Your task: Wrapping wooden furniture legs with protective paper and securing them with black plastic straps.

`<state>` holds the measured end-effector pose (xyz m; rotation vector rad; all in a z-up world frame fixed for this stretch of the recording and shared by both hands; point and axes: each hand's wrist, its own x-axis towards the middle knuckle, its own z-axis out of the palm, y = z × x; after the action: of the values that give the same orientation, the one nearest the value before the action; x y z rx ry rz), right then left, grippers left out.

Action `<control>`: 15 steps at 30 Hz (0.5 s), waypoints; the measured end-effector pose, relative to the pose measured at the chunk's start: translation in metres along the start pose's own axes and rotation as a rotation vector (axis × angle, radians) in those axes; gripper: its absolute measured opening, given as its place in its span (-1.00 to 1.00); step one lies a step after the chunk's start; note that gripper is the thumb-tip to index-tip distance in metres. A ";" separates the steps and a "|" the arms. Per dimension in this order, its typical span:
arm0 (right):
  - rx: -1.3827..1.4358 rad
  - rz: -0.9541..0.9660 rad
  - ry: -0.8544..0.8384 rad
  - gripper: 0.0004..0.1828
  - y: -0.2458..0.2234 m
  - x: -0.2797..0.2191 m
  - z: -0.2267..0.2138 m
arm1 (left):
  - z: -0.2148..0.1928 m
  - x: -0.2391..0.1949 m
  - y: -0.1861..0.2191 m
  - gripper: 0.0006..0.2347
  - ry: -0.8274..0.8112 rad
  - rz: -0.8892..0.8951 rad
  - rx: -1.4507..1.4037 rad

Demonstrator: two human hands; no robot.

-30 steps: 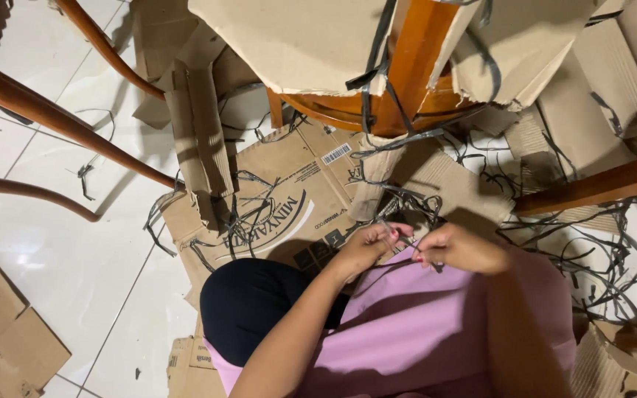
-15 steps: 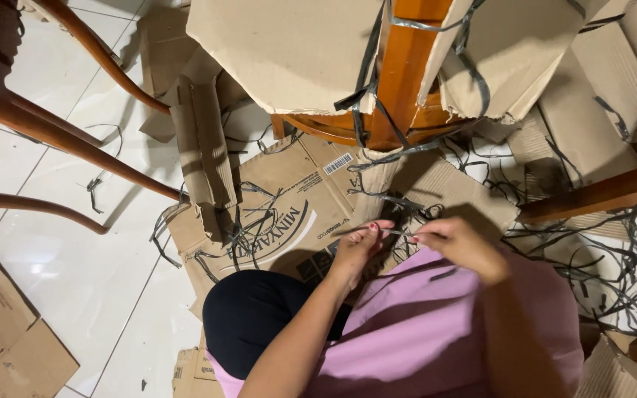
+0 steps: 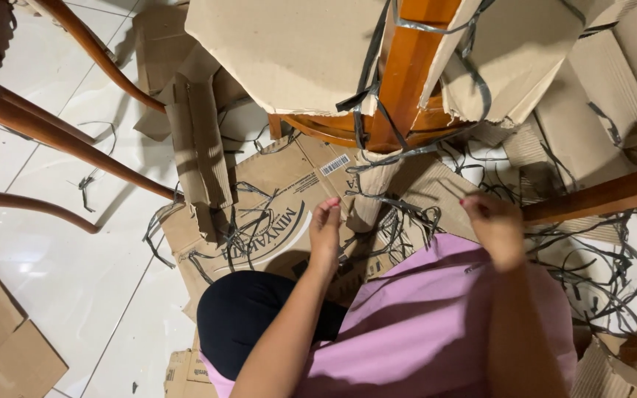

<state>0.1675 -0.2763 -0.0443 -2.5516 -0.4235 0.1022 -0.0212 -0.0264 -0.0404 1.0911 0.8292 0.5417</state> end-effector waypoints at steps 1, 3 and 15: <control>-0.003 0.001 -0.001 -0.80 -0.013 0.002 0.006 | 0.000 0.011 -0.006 -0.78 0.000 -0.003 -0.002; 0.240 0.065 -0.072 -0.75 -0.039 0.006 0.018 | 0.001 0.035 -0.017 -0.71 -0.055 0.130 0.082; 0.345 -0.242 -0.273 -0.87 -0.047 0.027 0.122 | -0.013 0.102 -0.057 -0.83 -0.287 0.458 1.077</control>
<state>0.1608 -0.1683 -0.1229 -2.1356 -0.7464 0.4001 0.0284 0.0348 -0.1276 2.3242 0.5930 0.2698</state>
